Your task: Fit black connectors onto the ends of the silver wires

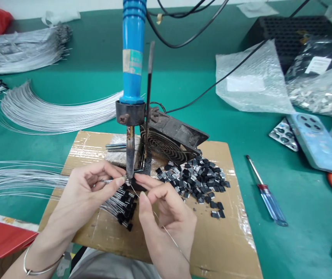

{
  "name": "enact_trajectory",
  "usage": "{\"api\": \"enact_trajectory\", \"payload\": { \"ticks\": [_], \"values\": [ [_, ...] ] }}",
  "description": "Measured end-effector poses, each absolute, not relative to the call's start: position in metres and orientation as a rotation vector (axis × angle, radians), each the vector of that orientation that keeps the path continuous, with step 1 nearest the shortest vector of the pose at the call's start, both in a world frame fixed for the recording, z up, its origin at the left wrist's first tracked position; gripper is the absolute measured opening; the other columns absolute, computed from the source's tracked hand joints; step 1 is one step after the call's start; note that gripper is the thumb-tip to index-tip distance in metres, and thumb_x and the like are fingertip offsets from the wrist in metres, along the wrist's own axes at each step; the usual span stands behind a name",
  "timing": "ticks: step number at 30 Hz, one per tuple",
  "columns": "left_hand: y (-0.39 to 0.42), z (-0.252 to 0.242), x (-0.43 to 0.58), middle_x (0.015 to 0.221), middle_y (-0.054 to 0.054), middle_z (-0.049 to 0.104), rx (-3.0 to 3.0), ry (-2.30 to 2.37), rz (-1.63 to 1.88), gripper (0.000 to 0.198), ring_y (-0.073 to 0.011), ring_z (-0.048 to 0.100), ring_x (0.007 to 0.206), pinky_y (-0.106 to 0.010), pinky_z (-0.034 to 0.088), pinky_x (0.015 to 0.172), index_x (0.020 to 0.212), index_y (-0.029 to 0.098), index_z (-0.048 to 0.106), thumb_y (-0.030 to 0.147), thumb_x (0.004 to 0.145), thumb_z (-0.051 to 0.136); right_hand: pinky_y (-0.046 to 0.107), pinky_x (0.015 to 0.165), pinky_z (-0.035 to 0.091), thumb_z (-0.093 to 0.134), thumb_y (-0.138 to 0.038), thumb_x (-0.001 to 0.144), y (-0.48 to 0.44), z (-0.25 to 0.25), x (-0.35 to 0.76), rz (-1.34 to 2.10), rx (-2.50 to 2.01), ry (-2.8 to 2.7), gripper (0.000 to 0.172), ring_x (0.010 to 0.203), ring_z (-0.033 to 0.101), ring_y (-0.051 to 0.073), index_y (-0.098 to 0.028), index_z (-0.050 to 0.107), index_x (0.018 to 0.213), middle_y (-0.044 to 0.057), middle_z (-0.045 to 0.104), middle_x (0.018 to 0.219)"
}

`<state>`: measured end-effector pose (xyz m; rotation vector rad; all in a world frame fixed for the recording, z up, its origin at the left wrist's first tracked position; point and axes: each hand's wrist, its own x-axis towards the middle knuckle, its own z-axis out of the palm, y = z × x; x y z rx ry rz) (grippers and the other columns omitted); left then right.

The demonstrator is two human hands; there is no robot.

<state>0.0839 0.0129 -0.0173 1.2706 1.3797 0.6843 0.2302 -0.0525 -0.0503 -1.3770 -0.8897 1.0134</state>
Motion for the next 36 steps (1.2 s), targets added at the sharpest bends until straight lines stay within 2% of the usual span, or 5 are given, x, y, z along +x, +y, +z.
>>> {"api": "enact_trajectory", "payload": {
  "ticks": [6, 10, 21, 28, 36],
  "values": [
    [0.0126, -0.0190, 0.0839, 0.081, -0.007, 0.074, 1.281, 1.404, 0.670, 0.010, -0.0163, 0.061, 0.068, -0.026, 0.043, 0.059, 0.074, 0.016, 0.069, 0.024, 0.080, 0.069, 0.027, 0.087, 0.062, 0.068, -0.019, 0.091, -0.0508, -0.0499, 0.2300, 1.011, -1.367, -0.882, 0.021, 0.107, 0.074, 0.019, -0.023, 0.060, 0.072, 0.004, 0.079, 0.111],
    [0.0123, -0.0194, 0.0821, 0.087, -0.007, 0.075, 1.306, 1.393, 0.679, 0.011, -0.0169, 0.063, 0.071, -0.026, 0.042, 0.059, 0.073, 0.017, 0.069, 0.024, 0.081, 0.069, 0.026, 0.086, 0.062, 0.069, -0.019, 0.090, -0.0505, -0.0534, 0.2290, 1.033, -1.333, -0.878, 0.019, 0.108, 0.074, 0.020, -0.024, 0.061, 0.073, 0.003, 0.079, 0.112],
    [0.0126, -0.0195, 0.0847, 0.085, -0.007, 0.075, 1.282, 1.402, 0.669, 0.009, -0.0192, 0.066, 0.077, -0.027, 0.044, 0.062, 0.073, 0.017, 0.068, 0.023, 0.079, 0.068, 0.021, 0.087, 0.060, 0.067, -0.016, 0.092, -0.0520, -0.0562, 0.2306, 0.979, -1.324, -0.938, 0.021, 0.106, 0.074, 0.015, -0.023, 0.060, 0.074, 0.002, 0.079, 0.110],
    [0.0128, -0.0180, 0.0840, 0.085, -0.009, 0.076, 1.306, 1.407, 0.676, 0.011, -0.0206, 0.067, 0.077, -0.027, 0.044, 0.060, 0.072, 0.016, 0.067, 0.025, 0.079, 0.068, 0.028, 0.086, 0.063, 0.070, -0.018, 0.089, -0.0508, -0.0539, 0.2281, 0.966, -1.351, -0.897, 0.018, 0.104, 0.075, 0.021, -0.023, 0.062, 0.073, 0.006, 0.080, 0.109],
    [0.0111, -0.0193, 0.0827, 0.086, -0.007, 0.076, 1.299, 1.364, 0.700, 0.010, -0.0208, 0.069, 0.081, -0.028, 0.048, 0.065, 0.072, 0.017, 0.067, 0.022, 0.081, 0.069, 0.020, 0.086, 0.061, 0.070, -0.017, 0.090, -0.0523, -0.0528, 0.2281, 0.978, -1.357, -0.915, 0.019, 0.105, 0.075, 0.016, -0.024, 0.062, 0.073, 0.000, 0.079, 0.110]
  ]
}}
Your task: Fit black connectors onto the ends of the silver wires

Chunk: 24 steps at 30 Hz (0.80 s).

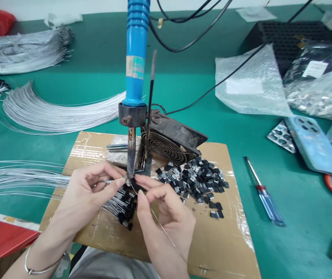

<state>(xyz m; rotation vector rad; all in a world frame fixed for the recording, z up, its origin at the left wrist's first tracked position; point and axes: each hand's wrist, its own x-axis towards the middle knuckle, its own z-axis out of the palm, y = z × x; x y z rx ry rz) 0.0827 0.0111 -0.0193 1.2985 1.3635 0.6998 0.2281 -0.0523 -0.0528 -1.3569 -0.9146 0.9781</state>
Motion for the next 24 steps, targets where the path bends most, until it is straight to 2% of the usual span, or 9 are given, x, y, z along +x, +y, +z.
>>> {"api": "enact_trajectory", "payload": {
  "ticks": [9, 19, 24],
  "values": [
    [0.0118, -0.0181, 0.0832, 0.083, -0.008, 0.075, 1.301, 1.376, 0.679, 0.011, -0.0207, 0.067, 0.078, -0.028, 0.046, 0.063, 0.072, 0.016, 0.068, 0.024, 0.080, 0.068, 0.020, 0.088, 0.060, 0.069, -0.016, 0.090, -0.0518, -0.0562, 0.2281, 0.984, -1.353, -0.899, 0.019, 0.106, 0.075, 0.015, -0.024, 0.062, 0.075, -0.001, 0.079, 0.110],
    [0.0103, -0.0178, 0.0829, 0.086, -0.007, 0.076, 1.300, 1.369, 0.683, 0.010, -0.0206, 0.069, 0.081, -0.027, 0.048, 0.064, 0.073, 0.017, 0.068, 0.022, 0.082, 0.069, 0.030, 0.090, 0.062, 0.072, -0.019, 0.088, -0.0517, -0.0551, 0.2274, 1.000, -1.356, -0.860, 0.017, 0.105, 0.075, 0.021, -0.023, 0.063, 0.074, 0.003, 0.079, 0.109],
    [0.0117, -0.0188, 0.0838, 0.084, -0.006, 0.075, 1.298, 1.380, 0.678, 0.010, -0.0197, 0.068, 0.079, -0.026, 0.046, 0.062, 0.072, 0.017, 0.067, 0.021, 0.081, 0.069, 0.026, 0.087, 0.061, 0.071, -0.019, 0.090, -0.0515, -0.0576, 0.2273, 1.011, -1.337, -0.869, 0.018, 0.105, 0.075, 0.019, -0.025, 0.063, 0.074, 0.001, 0.079, 0.109]
  ]
}}
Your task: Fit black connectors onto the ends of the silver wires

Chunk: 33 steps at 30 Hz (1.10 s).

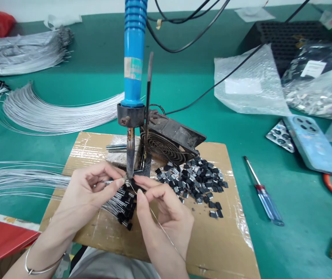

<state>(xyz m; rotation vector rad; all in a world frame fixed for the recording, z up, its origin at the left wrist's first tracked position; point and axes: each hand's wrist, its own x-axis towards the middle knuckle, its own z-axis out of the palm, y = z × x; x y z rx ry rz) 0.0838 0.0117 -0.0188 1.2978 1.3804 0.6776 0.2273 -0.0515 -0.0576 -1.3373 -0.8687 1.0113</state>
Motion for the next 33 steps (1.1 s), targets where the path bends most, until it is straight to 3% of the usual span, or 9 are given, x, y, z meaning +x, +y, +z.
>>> {"api": "enact_trajectory", "payload": {
  "ticks": [15, 22, 33],
  "values": [
    [0.0097, -0.0178, 0.0835, 0.084, -0.007, 0.074, 1.292, 1.361, 0.686, 0.010, -0.0210, 0.068, 0.080, -0.028, 0.049, 0.066, 0.073, 0.016, 0.067, 0.022, 0.082, 0.068, 0.029, 0.086, 0.062, 0.074, -0.018, 0.086, -0.0517, -0.0577, 0.2267, 0.992, -1.340, -0.865, 0.017, 0.100, 0.076, 0.021, -0.023, 0.065, 0.074, 0.003, 0.079, 0.107],
    [0.0094, -0.0166, 0.0848, 0.084, -0.006, 0.074, 1.286, 1.369, 0.699, 0.010, -0.0187, 0.066, 0.076, -0.026, 0.045, 0.061, 0.073, 0.016, 0.067, 0.022, 0.082, 0.069, 0.031, 0.088, 0.061, 0.073, -0.019, 0.087, -0.0535, -0.0571, 0.2238, 0.975, -1.351, -0.862, 0.017, 0.101, 0.076, 0.021, -0.024, 0.064, 0.074, 0.003, 0.079, 0.108],
    [0.0075, -0.0186, 0.0828, 0.086, -0.005, 0.075, 1.344, 1.373, 0.711, 0.010, -0.0179, 0.066, 0.077, -0.025, 0.045, 0.061, 0.073, 0.017, 0.067, 0.020, 0.083, 0.068, 0.025, 0.084, 0.059, 0.072, -0.018, 0.087, -0.0549, -0.0551, 0.2207, 0.905, -1.384, -0.914, 0.017, 0.100, 0.075, 0.018, -0.024, 0.063, 0.074, 0.002, 0.079, 0.109]
  ]
}}
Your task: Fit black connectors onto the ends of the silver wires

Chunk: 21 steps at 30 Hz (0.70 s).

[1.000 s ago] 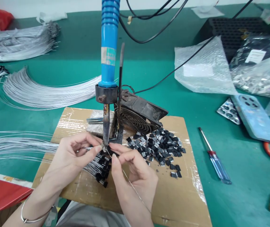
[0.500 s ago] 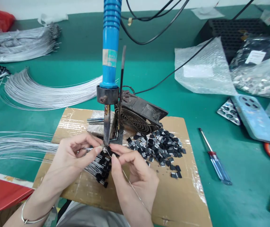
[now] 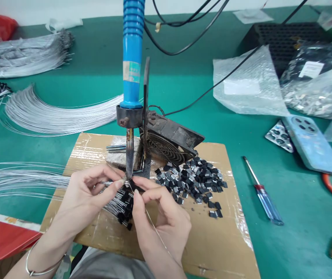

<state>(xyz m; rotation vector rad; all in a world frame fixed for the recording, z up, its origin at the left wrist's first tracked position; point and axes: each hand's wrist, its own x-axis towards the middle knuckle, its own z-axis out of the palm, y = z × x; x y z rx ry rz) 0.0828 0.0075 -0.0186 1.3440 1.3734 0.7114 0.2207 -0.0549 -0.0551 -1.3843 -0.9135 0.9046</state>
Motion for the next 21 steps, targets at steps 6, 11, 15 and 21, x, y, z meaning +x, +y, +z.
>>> {"api": "enact_trajectory", "payload": {
  "ticks": [6, 11, 15, 21],
  "values": [
    [0.0095, -0.0181, 0.0837, 0.083, -0.005, 0.074, 1.354, 1.375, 0.702, 0.010, -0.0183, 0.066, 0.076, -0.026, 0.045, 0.060, 0.072, 0.017, 0.068, 0.020, 0.081, 0.068, 0.029, 0.087, 0.058, 0.072, -0.022, 0.088, -0.0553, -0.0562, 0.2204, 0.916, -1.406, -0.903, 0.018, 0.102, 0.075, 0.021, -0.022, 0.062, 0.073, 0.008, 0.078, 0.109],
    [0.0100, -0.0188, 0.0843, 0.083, -0.005, 0.074, 1.347, 1.363, 0.700, 0.010, -0.0192, 0.067, 0.078, -0.026, 0.046, 0.062, 0.071, 0.017, 0.067, 0.020, 0.081, 0.068, 0.031, 0.086, 0.059, 0.073, -0.023, 0.087, -0.0547, -0.0578, 0.2200, 0.892, -1.409, -0.910, 0.017, 0.099, 0.076, 0.022, -0.021, 0.063, 0.073, 0.009, 0.079, 0.109],
    [0.0103, -0.0195, 0.0849, 0.082, -0.005, 0.073, 1.340, 1.364, 0.692, 0.010, -0.0186, 0.066, 0.077, -0.026, 0.045, 0.062, 0.072, 0.017, 0.066, 0.020, 0.081, 0.067, 0.030, 0.083, 0.060, 0.074, -0.022, 0.085, -0.0544, -0.0578, 0.2193, 0.850, -1.415, -0.927, 0.017, 0.096, 0.076, 0.021, -0.021, 0.063, 0.072, 0.009, 0.079, 0.107],
    [0.0086, -0.0175, 0.0852, 0.085, -0.005, 0.073, 1.332, 1.362, 0.703, 0.009, -0.0195, 0.067, 0.079, -0.026, 0.045, 0.064, 0.073, 0.016, 0.066, 0.019, 0.081, 0.067, 0.026, 0.078, 0.060, 0.075, -0.019, 0.084, -0.0540, -0.0548, 0.2177, 0.819, -1.422, -0.936, 0.015, 0.091, 0.077, 0.019, -0.023, 0.065, 0.073, 0.005, 0.080, 0.105]
  ]
}}
